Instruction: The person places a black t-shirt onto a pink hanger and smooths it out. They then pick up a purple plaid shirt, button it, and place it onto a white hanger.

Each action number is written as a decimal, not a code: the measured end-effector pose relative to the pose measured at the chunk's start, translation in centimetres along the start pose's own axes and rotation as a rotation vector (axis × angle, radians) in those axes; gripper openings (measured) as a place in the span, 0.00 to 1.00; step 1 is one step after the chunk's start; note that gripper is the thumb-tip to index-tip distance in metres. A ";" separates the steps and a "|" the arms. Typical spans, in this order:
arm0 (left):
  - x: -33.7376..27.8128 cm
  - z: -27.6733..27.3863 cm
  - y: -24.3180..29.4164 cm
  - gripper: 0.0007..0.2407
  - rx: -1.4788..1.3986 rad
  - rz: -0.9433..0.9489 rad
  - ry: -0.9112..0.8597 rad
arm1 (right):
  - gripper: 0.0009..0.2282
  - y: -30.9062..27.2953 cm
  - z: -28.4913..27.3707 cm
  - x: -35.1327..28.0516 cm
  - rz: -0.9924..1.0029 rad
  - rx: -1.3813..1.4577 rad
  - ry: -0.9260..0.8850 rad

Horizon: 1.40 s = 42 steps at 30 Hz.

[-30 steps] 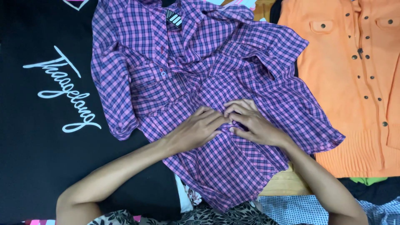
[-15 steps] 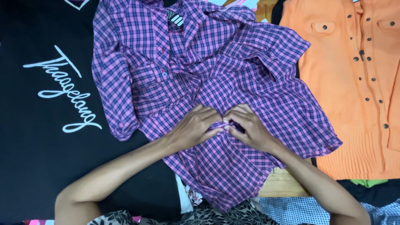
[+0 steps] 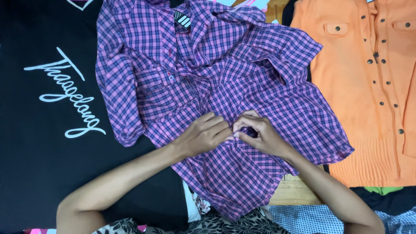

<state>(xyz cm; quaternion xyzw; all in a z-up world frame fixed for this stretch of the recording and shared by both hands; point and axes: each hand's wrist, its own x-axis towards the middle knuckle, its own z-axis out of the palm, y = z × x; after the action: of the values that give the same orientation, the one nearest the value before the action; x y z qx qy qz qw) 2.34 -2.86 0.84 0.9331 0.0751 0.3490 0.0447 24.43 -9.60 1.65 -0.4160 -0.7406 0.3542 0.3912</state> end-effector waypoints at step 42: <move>-1.6 -0.8 -0.5 0.10 -0.662 -0.328 -0.151 | 0.13 5.4 -3.1 -1.6 -0.017 -0.045 0.289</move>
<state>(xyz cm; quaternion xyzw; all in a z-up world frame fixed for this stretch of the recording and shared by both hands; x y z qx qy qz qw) 0.59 -2.61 0.40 0.8668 0.1032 0.2726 0.4046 29.54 -8.28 -2.02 -0.4653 -0.6878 0.2705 0.4871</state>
